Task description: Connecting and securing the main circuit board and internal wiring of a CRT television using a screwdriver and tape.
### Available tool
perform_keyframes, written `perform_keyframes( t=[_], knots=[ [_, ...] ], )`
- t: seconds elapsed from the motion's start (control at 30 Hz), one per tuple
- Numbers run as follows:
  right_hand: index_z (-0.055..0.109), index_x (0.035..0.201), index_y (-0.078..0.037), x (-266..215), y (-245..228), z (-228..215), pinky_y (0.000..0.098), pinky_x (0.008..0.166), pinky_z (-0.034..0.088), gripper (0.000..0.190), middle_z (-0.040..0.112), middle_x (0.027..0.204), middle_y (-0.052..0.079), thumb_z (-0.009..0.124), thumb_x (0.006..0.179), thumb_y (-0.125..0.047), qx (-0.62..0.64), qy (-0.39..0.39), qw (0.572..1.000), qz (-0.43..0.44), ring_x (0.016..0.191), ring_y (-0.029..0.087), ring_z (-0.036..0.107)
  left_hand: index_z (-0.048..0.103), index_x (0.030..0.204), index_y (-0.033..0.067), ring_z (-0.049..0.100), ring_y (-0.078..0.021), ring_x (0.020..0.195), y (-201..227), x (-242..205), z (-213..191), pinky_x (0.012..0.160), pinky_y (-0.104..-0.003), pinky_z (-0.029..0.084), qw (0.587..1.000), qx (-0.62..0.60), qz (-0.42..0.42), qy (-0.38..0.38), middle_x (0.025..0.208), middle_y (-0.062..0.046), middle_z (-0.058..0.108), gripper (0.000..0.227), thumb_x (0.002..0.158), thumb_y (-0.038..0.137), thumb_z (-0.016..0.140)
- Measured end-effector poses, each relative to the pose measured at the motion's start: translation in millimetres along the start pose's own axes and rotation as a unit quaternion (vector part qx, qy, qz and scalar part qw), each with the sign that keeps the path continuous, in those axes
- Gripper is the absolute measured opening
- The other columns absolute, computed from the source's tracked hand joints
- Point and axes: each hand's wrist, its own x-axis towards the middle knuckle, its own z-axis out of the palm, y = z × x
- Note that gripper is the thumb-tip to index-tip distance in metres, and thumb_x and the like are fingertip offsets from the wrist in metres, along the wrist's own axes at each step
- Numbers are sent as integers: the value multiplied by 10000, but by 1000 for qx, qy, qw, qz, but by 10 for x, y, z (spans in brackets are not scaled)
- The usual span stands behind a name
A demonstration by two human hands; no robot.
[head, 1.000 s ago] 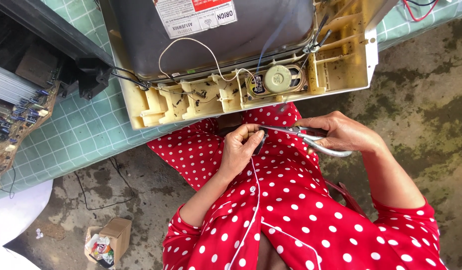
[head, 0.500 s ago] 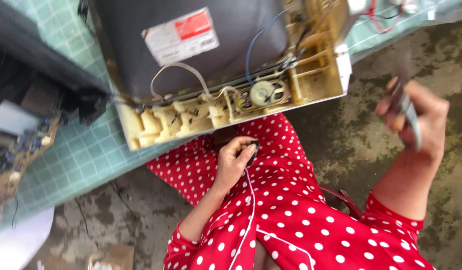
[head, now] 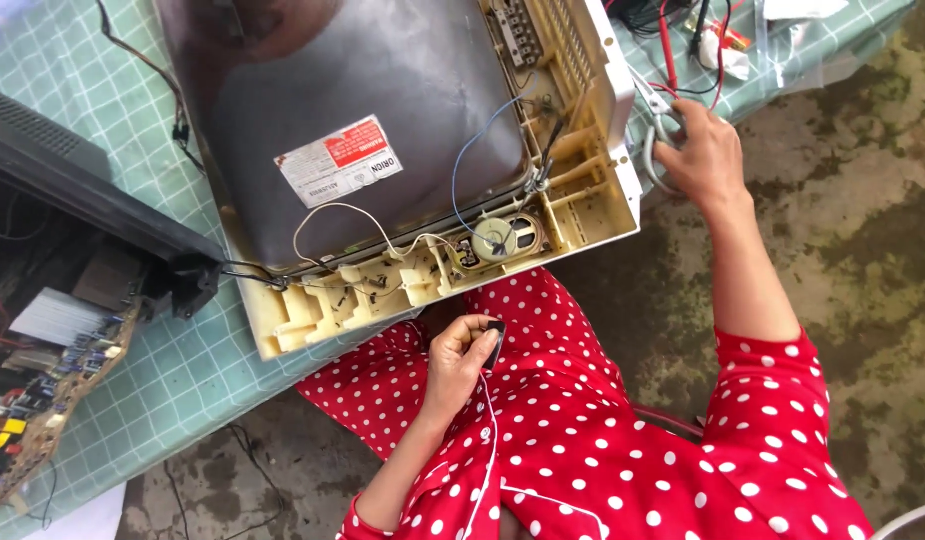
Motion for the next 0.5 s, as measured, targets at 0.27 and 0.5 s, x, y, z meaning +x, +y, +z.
perform_keyframes(
  t=[0.27,0.5],
  knots=[
    [538,1504,-63,446,-258,-15,627,797,513,553,622,1135,338,638,985,-223,-64,-113,990,55,994,517,610,717,1099,64,567,-72,659,109,-25,14,590,-226,513,999,-1,39,2,757,23,637,175,979,184,675],
    [789,1261,-117,167,-316,-292,315,704,548,193,784,1048,59,862,1084,-140,-152,163,967,-126,889,202,690,709,1137,74,621,-96,753,307,-168,-66,674,-241,558,996,-9,88,32,882,-6,693,218,975,217,685]
  ],
)
